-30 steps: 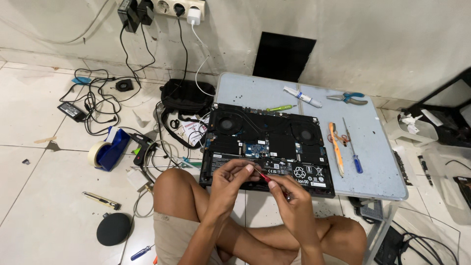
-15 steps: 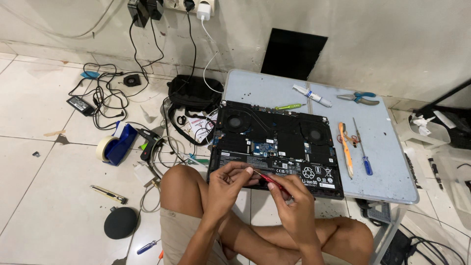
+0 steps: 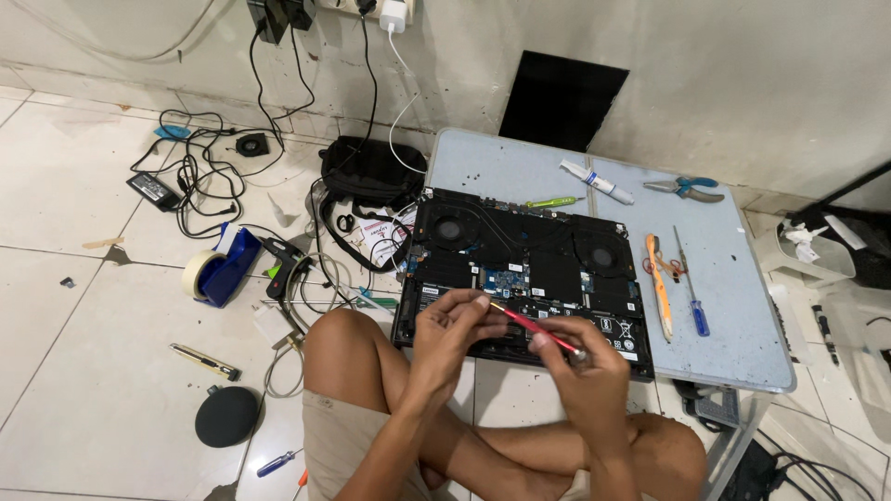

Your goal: The person sits on the floor and works on the internal components of a disassembled laptop. They use a screwdriver to manipulate parts near the cooling fans and then use a brush to clean dust from the motherboard and battery area.

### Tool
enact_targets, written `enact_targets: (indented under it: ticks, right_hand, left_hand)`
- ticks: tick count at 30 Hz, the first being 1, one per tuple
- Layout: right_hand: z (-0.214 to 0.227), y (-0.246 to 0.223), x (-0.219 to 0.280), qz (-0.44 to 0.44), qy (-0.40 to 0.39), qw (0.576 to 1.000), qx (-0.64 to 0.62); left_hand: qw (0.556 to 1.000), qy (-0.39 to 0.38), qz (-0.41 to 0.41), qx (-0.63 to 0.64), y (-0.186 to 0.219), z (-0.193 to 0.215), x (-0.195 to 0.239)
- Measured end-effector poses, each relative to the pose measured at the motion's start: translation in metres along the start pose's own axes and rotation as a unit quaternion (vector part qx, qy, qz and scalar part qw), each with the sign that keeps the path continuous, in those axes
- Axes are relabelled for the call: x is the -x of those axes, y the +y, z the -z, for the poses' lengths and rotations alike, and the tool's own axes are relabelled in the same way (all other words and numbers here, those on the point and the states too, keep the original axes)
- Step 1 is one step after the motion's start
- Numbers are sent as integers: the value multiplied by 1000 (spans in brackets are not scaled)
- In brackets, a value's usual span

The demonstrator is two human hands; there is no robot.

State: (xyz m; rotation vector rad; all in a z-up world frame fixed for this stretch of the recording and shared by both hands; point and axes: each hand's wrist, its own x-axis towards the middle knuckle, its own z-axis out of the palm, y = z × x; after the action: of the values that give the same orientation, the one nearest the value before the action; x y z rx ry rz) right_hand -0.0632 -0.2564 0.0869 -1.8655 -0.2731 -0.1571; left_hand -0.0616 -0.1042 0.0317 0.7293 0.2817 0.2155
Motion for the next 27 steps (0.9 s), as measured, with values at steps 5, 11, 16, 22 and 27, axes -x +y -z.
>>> enact_targets:
  ticks: [5,11,16,22,27]
  right_hand:
    - [-8,0,-1,5,32,999,-33]
    - [-16,5,-4,-12,45,997,-62]
    - [-23,3,-10,-43,59,994,-77]
    - [-27,5,-25,-58,49,993,-93]
    - [-23,31,-56,103,-21,990,-91]
  left_hand:
    - [994,13,46,94,-11,-13,-8]
    - [993,9,52,105,-8,-17,-11]
    - [990,12,65,122,-3,-14,-14]
    - [1000,-13,19,-16,37,-2,-7]
    - [879,93,-266,-385,68,35,-28]
